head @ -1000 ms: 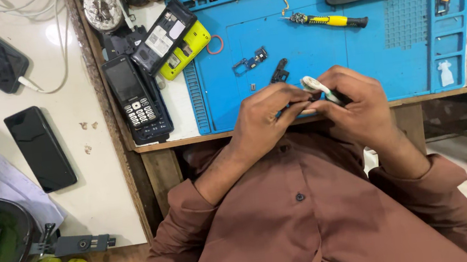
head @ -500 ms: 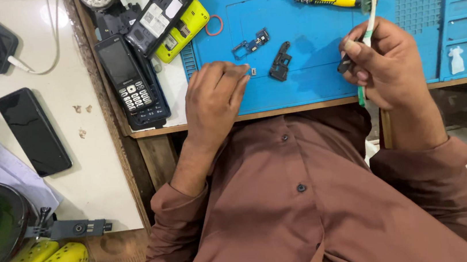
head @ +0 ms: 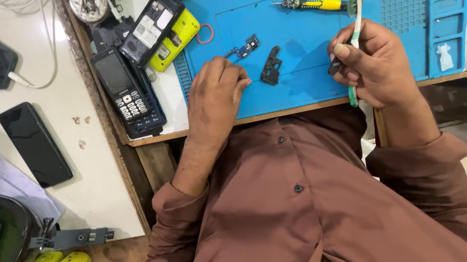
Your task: The person cleans small electronic components on a blue work mat using a toothbrush and a precision screwdriver. They scrub the components and use the screwdriver to adjust or scrape parts of the circuit board.
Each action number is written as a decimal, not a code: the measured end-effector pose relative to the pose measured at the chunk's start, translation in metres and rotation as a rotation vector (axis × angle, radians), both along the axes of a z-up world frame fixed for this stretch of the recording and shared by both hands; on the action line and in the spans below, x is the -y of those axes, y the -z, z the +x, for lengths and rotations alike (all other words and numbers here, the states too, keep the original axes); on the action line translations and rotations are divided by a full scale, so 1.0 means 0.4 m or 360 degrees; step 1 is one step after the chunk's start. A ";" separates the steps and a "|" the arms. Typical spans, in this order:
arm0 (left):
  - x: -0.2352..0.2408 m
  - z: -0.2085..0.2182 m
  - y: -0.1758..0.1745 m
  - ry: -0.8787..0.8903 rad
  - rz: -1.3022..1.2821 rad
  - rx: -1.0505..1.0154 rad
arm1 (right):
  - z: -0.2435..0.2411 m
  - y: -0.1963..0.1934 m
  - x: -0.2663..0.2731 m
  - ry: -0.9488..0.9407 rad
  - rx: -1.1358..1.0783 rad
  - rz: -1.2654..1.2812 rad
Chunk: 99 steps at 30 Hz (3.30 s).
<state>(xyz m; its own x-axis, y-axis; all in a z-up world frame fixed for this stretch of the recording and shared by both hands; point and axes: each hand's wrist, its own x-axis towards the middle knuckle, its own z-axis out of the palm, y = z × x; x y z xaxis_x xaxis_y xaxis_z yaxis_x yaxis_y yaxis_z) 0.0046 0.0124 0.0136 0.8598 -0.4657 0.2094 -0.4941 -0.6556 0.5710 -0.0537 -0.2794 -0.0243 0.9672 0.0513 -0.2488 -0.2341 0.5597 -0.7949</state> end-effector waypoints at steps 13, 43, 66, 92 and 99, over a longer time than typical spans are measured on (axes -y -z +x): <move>0.017 -0.006 -0.022 -0.0014 0.0129 -0.0062 | -0.001 -0.001 -0.004 -0.0022 -0.0054 0.0022; 0.046 -0.029 -0.040 -0.0233 0.0263 -0.0059 | 0.009 0.022 -0.009 -0.0032 -0.0155 -0.0018; 0.018 -0.004 -0.034 -0.0082 0.0051 -0.0246 | 0.019 0.000 -0.012 -0.0121 -0.0210 -0.0266; 0.282 0.464 0.023 -0.0003 -0.0392 0.0002 | 0.011 0.008 -0.006 -0.0233 -0.0162 -0.0109; 0.164 0.294 -0.012 -0.0323 -0.0371 0.0002 | 0.002 0.011 -0.004 -0.0226 -0.0167 -0.0206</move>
<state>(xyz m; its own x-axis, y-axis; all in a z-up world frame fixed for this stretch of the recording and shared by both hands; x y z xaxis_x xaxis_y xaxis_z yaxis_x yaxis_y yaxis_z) 0.1223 -0.0531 0.0185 0.9300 -0.2238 0.2916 -0.3674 -0.5925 0.7169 -0.0528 -0.2777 -0.0288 0.9211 0.1463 -0.3608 -0.3884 0.4101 -0.8252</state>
